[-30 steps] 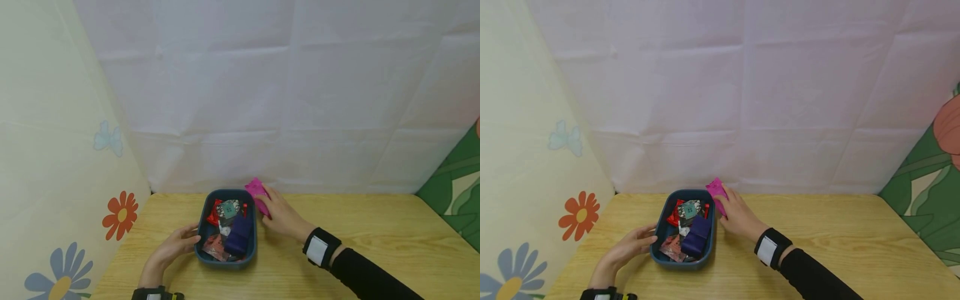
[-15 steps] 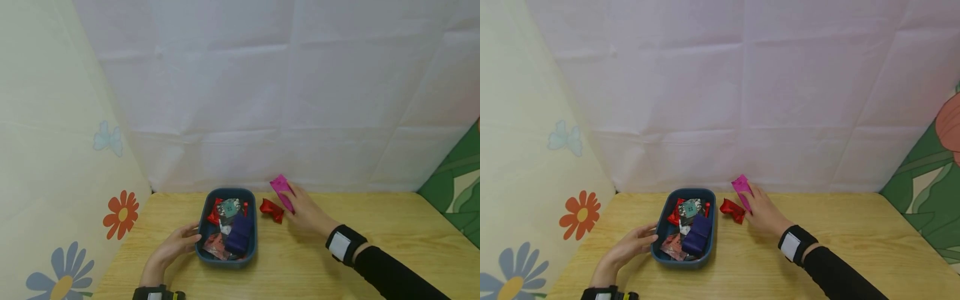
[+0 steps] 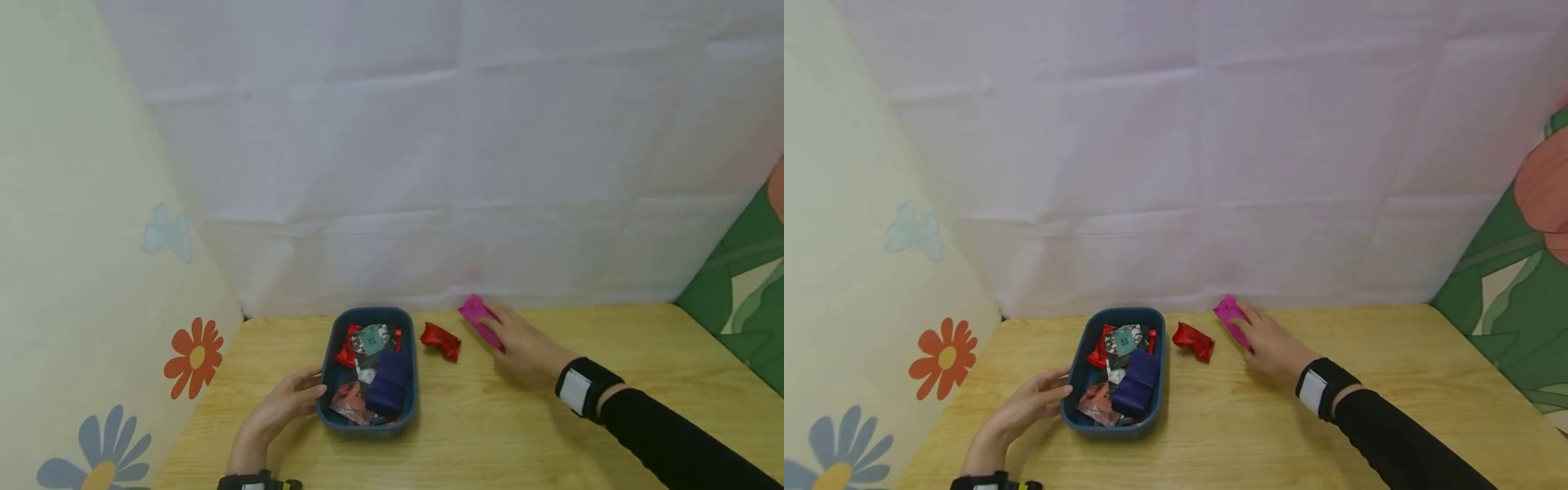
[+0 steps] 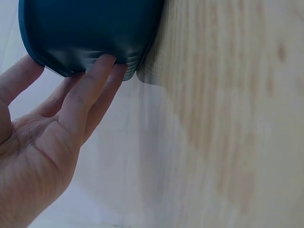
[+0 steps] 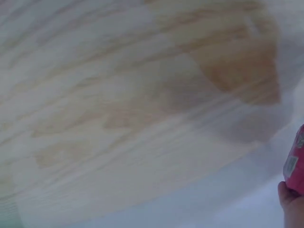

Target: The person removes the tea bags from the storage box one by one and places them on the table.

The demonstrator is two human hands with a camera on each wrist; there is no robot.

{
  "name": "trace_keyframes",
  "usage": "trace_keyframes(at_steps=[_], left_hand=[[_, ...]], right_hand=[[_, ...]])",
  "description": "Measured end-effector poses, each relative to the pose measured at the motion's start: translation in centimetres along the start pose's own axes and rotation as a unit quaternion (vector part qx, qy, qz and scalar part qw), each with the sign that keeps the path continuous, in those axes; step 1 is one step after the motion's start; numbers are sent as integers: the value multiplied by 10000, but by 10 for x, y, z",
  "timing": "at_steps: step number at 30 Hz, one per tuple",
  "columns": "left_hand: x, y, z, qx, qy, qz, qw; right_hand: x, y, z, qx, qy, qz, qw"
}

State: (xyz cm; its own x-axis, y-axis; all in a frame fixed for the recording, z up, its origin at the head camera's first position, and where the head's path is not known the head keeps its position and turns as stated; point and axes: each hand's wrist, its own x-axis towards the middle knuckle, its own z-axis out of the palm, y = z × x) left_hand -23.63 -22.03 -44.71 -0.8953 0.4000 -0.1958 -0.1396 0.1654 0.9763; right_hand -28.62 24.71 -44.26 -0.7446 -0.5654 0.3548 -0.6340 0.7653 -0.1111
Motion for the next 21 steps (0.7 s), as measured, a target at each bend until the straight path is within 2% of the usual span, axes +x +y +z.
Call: trace_keyframes(at_steps=[6,15,21], left_hand=[[-1,1,2,24,2,52,10000],[0,1,1,-5,-9,-3,10000],[0,0,1,-47,-26,90,9999]], right_hand=[[-9,2,3,210,-560,366,9975],[-13,7,7,209,-735,481,9959],[-13,10,6,85,-896,559,9944]])
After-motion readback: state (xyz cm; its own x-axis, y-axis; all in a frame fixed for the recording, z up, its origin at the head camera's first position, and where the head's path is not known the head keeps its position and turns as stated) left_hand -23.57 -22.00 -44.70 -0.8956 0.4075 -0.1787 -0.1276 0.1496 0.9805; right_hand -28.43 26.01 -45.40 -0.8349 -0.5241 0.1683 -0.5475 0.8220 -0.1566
